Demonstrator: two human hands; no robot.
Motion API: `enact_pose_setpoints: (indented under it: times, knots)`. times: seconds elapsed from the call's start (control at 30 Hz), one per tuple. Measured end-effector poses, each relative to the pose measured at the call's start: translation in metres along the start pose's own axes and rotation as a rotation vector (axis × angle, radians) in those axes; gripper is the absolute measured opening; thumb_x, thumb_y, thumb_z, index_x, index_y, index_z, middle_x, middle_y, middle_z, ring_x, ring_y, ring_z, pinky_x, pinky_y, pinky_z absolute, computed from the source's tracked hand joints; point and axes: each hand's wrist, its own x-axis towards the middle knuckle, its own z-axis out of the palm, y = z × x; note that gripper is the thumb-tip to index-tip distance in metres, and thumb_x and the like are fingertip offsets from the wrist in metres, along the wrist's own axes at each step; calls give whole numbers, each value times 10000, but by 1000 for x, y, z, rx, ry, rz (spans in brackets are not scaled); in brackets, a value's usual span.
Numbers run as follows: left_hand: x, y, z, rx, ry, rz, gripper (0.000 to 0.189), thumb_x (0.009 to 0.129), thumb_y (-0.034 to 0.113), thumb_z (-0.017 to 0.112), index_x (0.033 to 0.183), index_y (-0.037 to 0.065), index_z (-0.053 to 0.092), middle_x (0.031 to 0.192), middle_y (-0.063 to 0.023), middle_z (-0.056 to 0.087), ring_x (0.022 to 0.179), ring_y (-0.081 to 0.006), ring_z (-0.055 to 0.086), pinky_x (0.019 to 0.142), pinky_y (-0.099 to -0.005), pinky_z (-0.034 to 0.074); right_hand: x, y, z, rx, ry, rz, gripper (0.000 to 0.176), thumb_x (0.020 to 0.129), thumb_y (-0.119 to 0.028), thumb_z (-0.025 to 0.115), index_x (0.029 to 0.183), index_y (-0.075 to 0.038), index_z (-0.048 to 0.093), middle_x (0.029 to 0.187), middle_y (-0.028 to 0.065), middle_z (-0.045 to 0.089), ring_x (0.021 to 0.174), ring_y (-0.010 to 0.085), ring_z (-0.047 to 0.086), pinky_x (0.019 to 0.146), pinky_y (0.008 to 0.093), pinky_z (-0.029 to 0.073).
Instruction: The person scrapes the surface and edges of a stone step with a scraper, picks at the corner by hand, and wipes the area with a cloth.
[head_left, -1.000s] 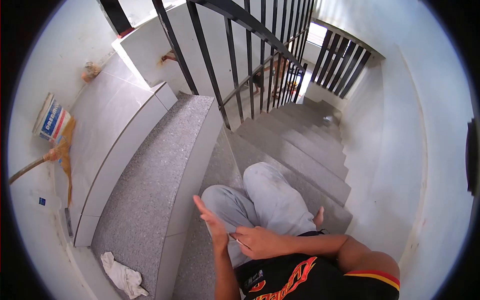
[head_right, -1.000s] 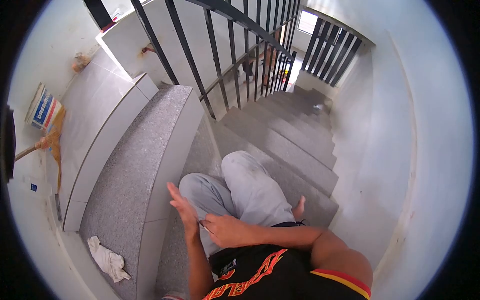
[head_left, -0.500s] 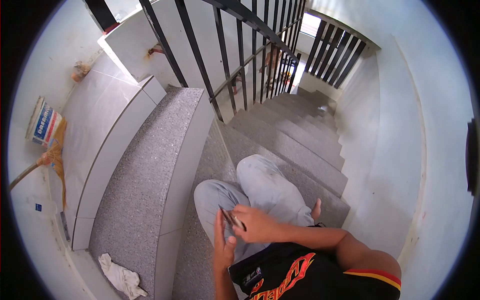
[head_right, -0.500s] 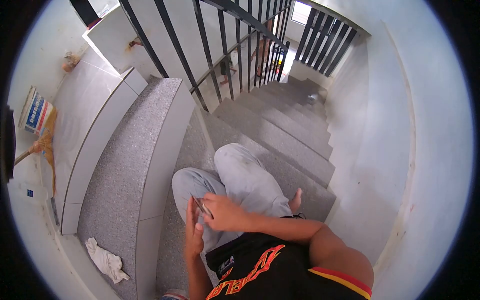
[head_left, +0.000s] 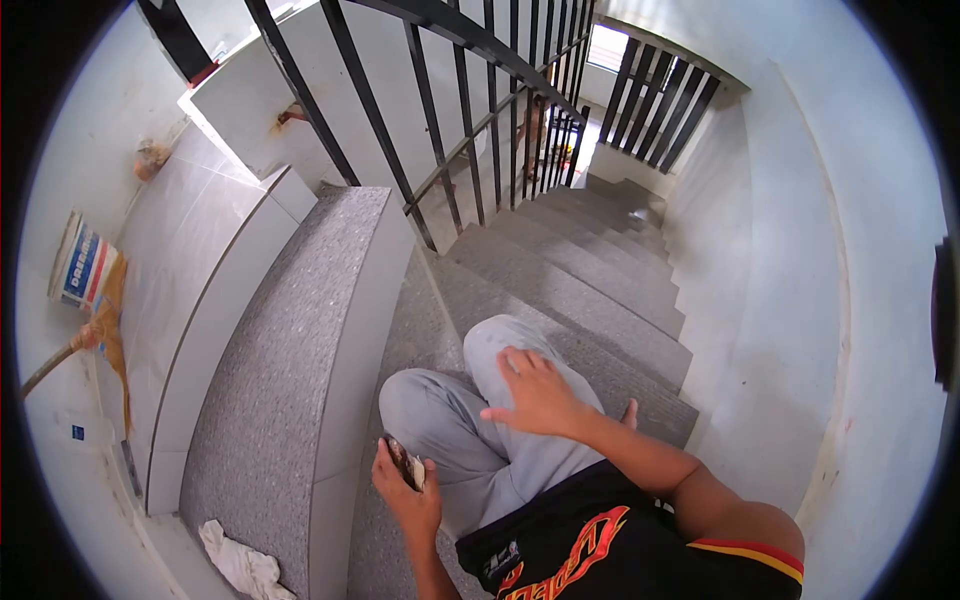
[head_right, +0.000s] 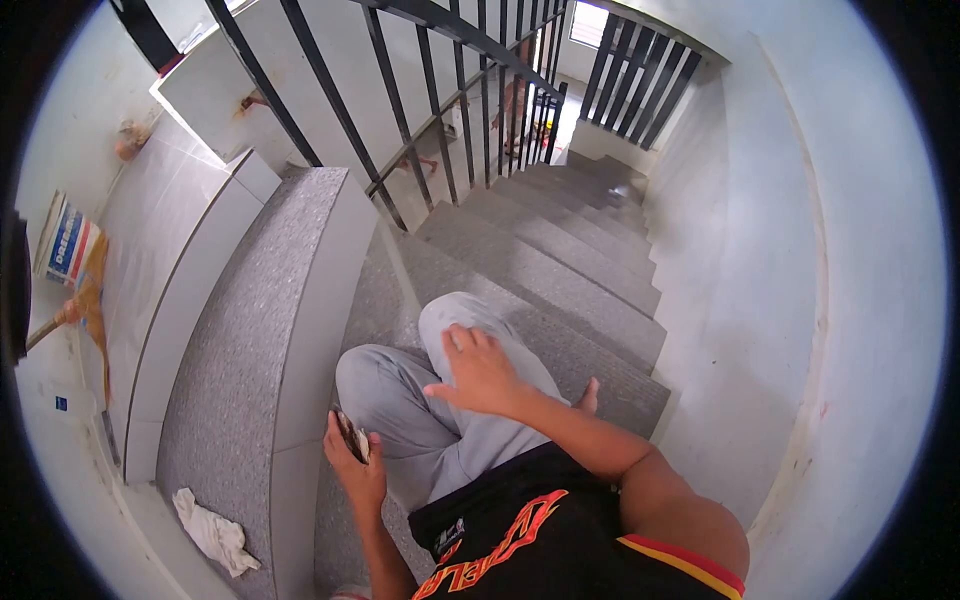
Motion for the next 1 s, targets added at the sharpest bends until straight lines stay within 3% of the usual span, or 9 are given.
enact_pose_setpoints:
  times: [0.2, 0.3, 0.6, 1.0]
  knots:
    - [-2, -22, 23, 214, 14, 10, 744, 827, 365, 657, 1378, -11, 328, 1326, -266, 370, 1225, -413, 363, 1030, -495, 287, -10, 28, 26, -150, -38, 257, 1026, 713, -626, 638, 1361, 87, 284, 1367, 304, 340, 1219, 450, 386, 944, 634, 315]
    - [-2, -28, 37, 230, 12, 1, 772, 824, 404, 651, 1379, -17, 317, 1344, -280, 345, 1240, -430, 339, 1042, -516, 261, -10, 29, 30, -170, -113, 293, 1054, 715, -635, 629, 1381, 88, 250, 1402, 320, 302, 1234, 458, 383, 952, 641, 304]
    - [2, -31, 56, 180, 79, 18, 846, 809, 448, 646, 1382, -48, 269, 1384, -293, 312, 1280, -443, 307, 1061, -517, 239, 4, 27, 28, -155, -242, 309, 1053, 729, -598, 639, 1378, 123, 228, 1403, 332, 294, 1227, 458, 396, 962, 600, 334]
    - [2, -30, 58, 134, 113, 19, 840, 771, 407, 679, 1375, -35, 297, 1383, -275, 329, 1290, -428, 309, 1061, -514, 230, 1, 30, 29, -137, -175, 278, 1018, 732, -575, 640, 1337, 154, 266, 1355, 353, 326, 1173, 462, 421, 957, 559, 349]
